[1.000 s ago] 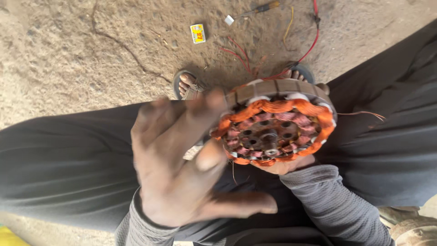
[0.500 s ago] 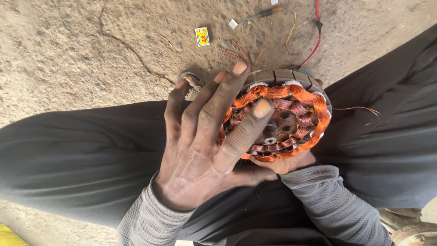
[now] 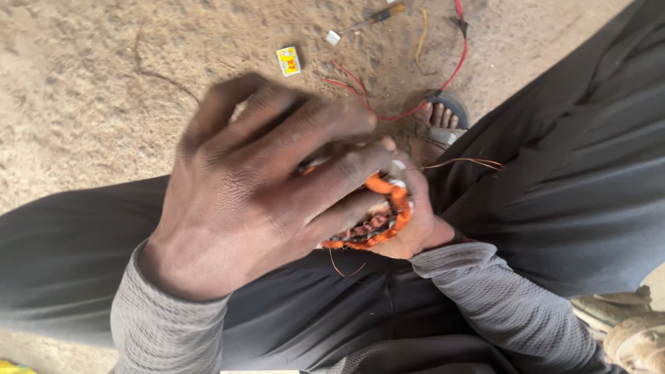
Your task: The person sits on the ground and winds copper wire into the slots of a motor stator. They use a wooden rod to push the wire into place and a screwdriver to adjust the winding.
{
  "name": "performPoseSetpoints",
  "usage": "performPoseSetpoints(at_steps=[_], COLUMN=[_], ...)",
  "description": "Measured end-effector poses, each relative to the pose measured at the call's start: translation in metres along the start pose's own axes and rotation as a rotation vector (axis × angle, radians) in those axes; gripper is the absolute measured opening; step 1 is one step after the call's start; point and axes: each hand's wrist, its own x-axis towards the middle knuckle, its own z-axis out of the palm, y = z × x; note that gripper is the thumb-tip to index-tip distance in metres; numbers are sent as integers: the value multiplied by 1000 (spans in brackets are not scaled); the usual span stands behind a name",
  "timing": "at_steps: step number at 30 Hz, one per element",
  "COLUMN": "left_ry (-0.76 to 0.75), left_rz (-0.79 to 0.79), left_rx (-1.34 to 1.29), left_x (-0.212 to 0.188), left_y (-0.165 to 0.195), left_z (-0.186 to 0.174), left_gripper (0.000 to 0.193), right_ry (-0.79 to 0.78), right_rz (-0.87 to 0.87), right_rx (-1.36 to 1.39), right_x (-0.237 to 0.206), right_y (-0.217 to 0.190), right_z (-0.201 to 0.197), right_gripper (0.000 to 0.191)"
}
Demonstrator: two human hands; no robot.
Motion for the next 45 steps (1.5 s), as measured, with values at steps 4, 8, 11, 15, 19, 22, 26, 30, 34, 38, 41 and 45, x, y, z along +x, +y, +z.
performPoseSetpoints(at_steps=[4, 8, 11, 15, 19, 22, 26, 30, 34, 38, 41, 45], left_ry=[-88, -11, 77, 156, 189, 203, 298, 442, 594, 609, 735, 687], left_rz=[-99, -188, -277, -407, -676, -802, -929, -988, -1002, -1111, -1126, -1105], left_rx=[-157, -274, -245, -292, -401, -499, -660, -951, -1392, -1377, -1369, -1321], left_x=[-18, -37, -44, -54, -71, -82, -93, -100, -104, -108, -111, -117], left_y=[-11, -12, -5, 5, 23, 36, 49, 55, 69, 74, 71, 68], left_z=[8, 4, 4, 16, 28, 39, 55, 78, 99, 114, 121, 121], left_gripper=[40, 38, 35, 36, 31, 29, 30, 36, 54, 57, 55, 53], right_ry=[12, 138, 139, 216, 189, -76, 35, -3, 131, 110, 49, 17], right_rz=[282, 445, 402, 122, -13, -127, -129, -327, -324, -316, -260, -239], right_rx=[333, 275, 288, -216, -436, -1148, -1278, -1457, -1444, -1414, -1395, -1457], right_x=[8, 14, 7, -9, -29, -48, -49, -39, -35, -31, -31, -26], right_y=[8, 2, -2, -6, -27, -47, -48, -42, -38, -39, -45, -47], right_z=[10, 24, 33, 52, 69, 69, 55, 46, 50, 56, 58, 57], right_gripper=[50, 61, 66, 67, 76, 64, 42, 34, 35, 36, 36, 40])
